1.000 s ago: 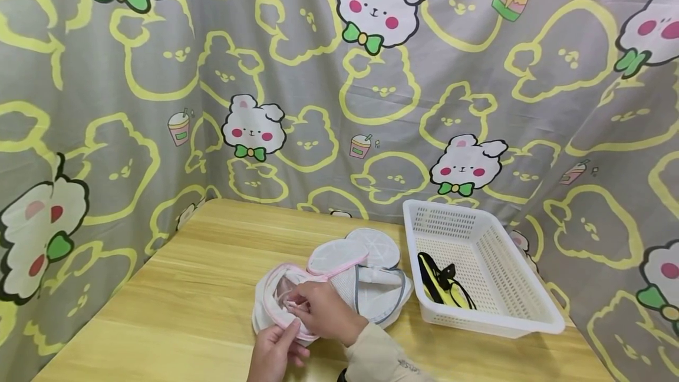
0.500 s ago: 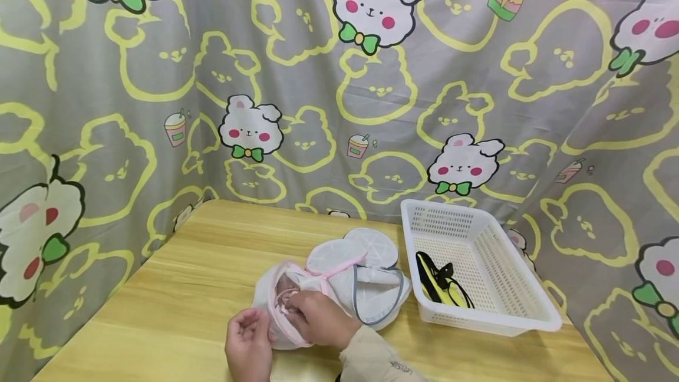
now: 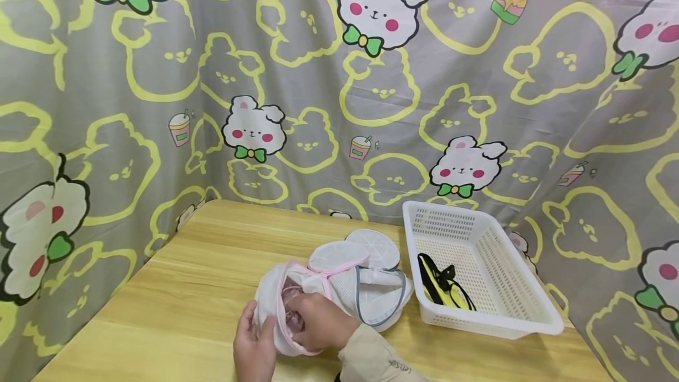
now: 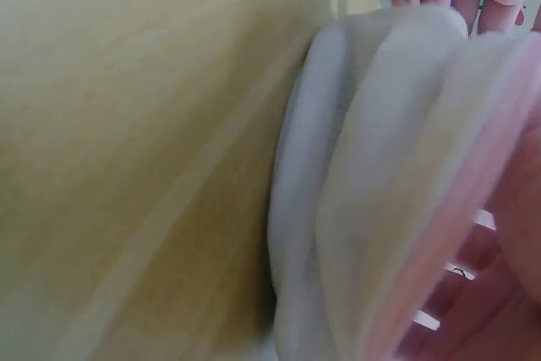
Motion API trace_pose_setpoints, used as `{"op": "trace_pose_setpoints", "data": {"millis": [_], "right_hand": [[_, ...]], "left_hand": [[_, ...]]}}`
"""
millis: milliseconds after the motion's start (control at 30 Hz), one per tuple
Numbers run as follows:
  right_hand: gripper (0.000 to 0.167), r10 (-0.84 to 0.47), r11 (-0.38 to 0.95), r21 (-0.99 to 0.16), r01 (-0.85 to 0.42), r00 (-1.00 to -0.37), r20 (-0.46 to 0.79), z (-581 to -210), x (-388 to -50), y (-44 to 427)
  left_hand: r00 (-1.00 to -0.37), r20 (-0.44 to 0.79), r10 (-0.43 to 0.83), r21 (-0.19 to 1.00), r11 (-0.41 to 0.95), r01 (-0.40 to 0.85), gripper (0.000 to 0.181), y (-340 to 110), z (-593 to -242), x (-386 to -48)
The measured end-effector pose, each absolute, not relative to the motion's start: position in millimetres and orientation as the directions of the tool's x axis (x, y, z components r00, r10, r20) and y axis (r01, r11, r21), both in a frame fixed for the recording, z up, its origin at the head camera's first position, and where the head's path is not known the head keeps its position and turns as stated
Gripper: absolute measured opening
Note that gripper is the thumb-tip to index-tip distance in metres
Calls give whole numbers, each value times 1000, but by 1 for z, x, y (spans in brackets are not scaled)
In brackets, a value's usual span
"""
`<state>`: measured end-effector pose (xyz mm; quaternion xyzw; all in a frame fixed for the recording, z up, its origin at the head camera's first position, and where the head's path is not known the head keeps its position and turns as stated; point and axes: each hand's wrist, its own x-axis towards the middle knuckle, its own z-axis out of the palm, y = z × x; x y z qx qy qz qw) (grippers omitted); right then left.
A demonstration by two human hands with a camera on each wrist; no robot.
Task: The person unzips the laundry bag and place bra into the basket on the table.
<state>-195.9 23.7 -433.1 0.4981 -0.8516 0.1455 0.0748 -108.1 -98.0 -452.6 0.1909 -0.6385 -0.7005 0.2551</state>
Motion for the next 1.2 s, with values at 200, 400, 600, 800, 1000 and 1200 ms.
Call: {"op": "trace_pose_setpoints", "data": {"millis": [200, 400, 600, 800, 1000, 1200], "right_hand": [[39, -858, 472, -34, -881, -468, 211, -432, -191, 23], [33, -855, 481, 179, -858, -414, 314, -442, -187, 21], [38, -832, 493, 195, -848, -395, 389, -446, -188, 19], [37, -815, 534, 209, -819, -433, 385, -448, -190, 15], [28, -816, 515, 130, -847, -437, 379, -447, -194, 17], [41, -848, 500, 194, -844, -432, 309, -445, -195, 16]], "left_hand": [[-839, 33, -543, 989, -105, 107, 52, -96, -455, -112], [-850, 4, -527, 992, -106, 71, 55, -97, -454, -113], [-850, 1, -527, 994, -93, 59, 55, -97, -453, -112], [-858, -18, -514, 995, -95, 36, 56, -97, -452, -113], [-870, -50, -491, 993, -119, 10, 58, -98, -451, -114], [-868, -43, -495, 998, -65, -12, 57, -99, -451, -112]]}}
